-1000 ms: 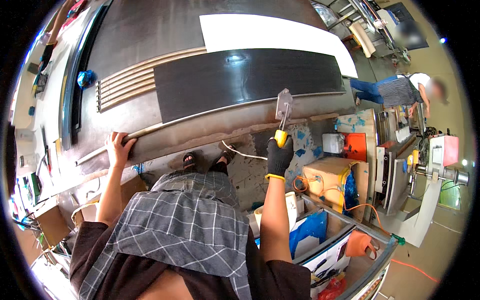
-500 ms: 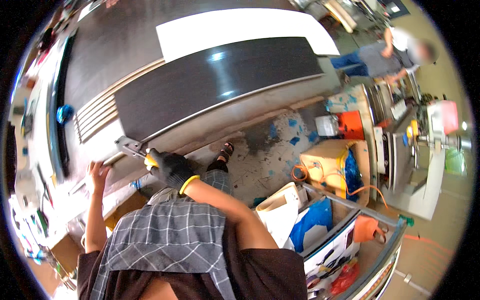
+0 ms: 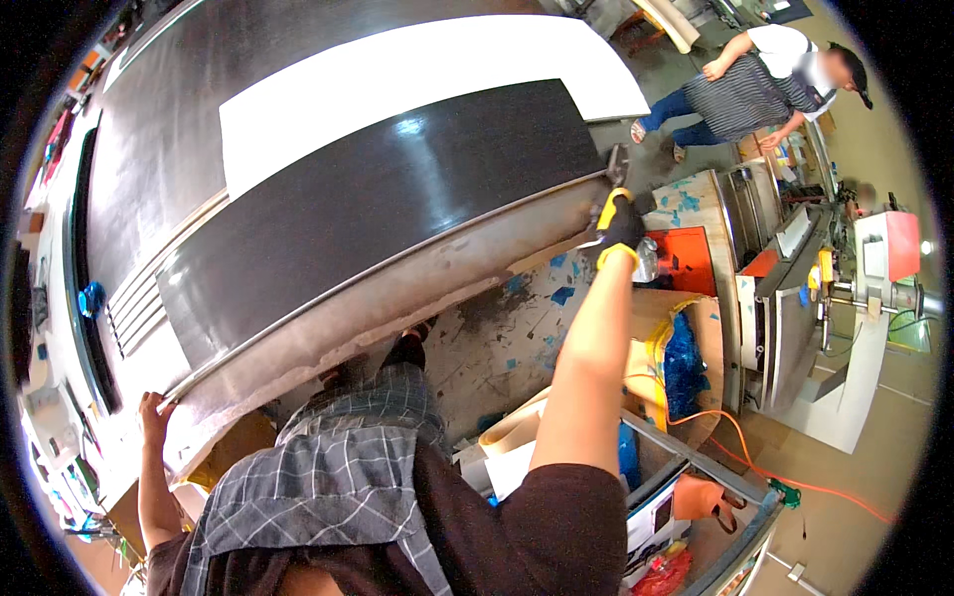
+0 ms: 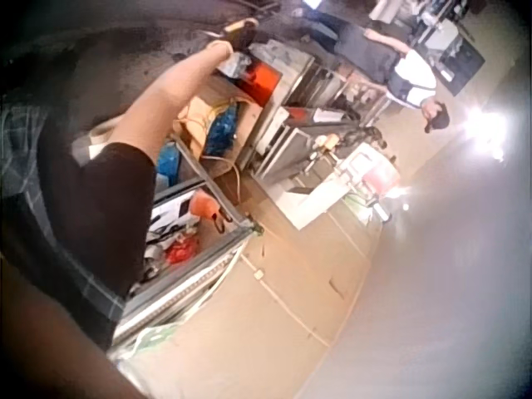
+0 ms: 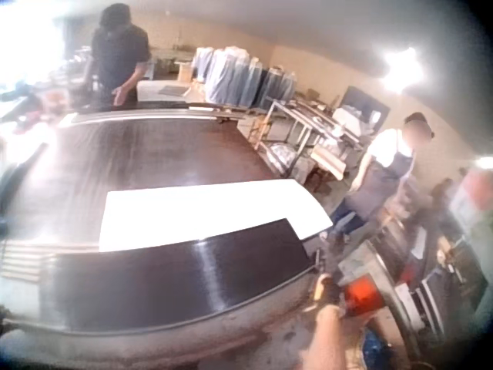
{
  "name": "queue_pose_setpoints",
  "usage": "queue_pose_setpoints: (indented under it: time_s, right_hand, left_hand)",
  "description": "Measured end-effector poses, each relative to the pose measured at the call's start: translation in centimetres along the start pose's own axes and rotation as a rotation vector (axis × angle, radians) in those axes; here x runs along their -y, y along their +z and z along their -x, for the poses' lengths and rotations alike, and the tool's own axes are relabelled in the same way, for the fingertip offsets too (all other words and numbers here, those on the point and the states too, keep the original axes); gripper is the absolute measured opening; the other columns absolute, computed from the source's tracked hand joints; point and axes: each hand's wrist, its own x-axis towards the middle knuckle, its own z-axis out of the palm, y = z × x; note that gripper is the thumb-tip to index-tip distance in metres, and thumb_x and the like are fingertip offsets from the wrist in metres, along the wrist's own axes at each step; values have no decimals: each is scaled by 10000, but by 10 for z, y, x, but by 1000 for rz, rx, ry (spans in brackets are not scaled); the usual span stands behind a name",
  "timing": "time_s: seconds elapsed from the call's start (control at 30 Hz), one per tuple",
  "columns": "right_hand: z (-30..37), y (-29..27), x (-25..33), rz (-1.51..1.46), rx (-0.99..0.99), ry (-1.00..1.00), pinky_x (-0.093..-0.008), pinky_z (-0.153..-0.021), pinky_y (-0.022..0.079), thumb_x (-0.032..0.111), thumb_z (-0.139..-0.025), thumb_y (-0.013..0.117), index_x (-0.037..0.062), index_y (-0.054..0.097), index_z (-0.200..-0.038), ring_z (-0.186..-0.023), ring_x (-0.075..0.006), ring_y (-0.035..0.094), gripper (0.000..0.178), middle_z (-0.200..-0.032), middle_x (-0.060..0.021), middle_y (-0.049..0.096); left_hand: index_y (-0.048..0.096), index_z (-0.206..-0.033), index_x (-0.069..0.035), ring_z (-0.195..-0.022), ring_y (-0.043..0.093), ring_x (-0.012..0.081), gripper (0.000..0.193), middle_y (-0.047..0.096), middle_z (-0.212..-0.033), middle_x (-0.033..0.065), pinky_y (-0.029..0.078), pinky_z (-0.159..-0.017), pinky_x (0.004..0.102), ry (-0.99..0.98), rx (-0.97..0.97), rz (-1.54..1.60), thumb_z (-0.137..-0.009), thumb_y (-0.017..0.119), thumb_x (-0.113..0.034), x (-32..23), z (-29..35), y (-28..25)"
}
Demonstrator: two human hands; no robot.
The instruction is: The person repeatedly applies a substance to a large black sheet on a workbench using a yellow roller. They then place a white sheet over the treated area and press it down using a long metal rod. This process is repeated multiple times with different sections of the sheets.
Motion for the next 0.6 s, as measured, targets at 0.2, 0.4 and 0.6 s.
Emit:
queue_pose_setpoints:
  time_s: [0.2, 0.4, 0.6]
  right_hand:
    - [221, 71, 3, 263, 274, -413, -358, -764, 510, 357, -945, 540, 13, 553, -1203, -919, -235, 630, 430, -1010, -152, 645]
    - [512, 197, 120, -176, 963, -704, -453, -713, 534, 260, -809, 685, 92, 556, -1175, -824, -364, 669, 423, -951, -205, 668]
    - [492, 185, 120, -105, 844, -681, -436, -702, 535, 211, -793, 681, 82, 559, -1200, -820, -339, 668, 444, -924, -174, 676]
  left_hand:
    - [565, -825, -45, -794, 564, 338, 315, 564, -814, 115, 457, -712, 424, 82, -32, 4, -655, 808, -152, -16, 13, -13]
    - [545, -797, -39, -800, 537, 321, 337, 537, -795, 107, 439, -702, 424, 193, -66, 60, -627, 820, -136, -5, -1, 0]
    - [525, -786, -36, -786, 520, 317, 365, 531, -792, 113, 426, -691, 423, 200, -44, 62, -615, 831, -139, -1, 1, 0]
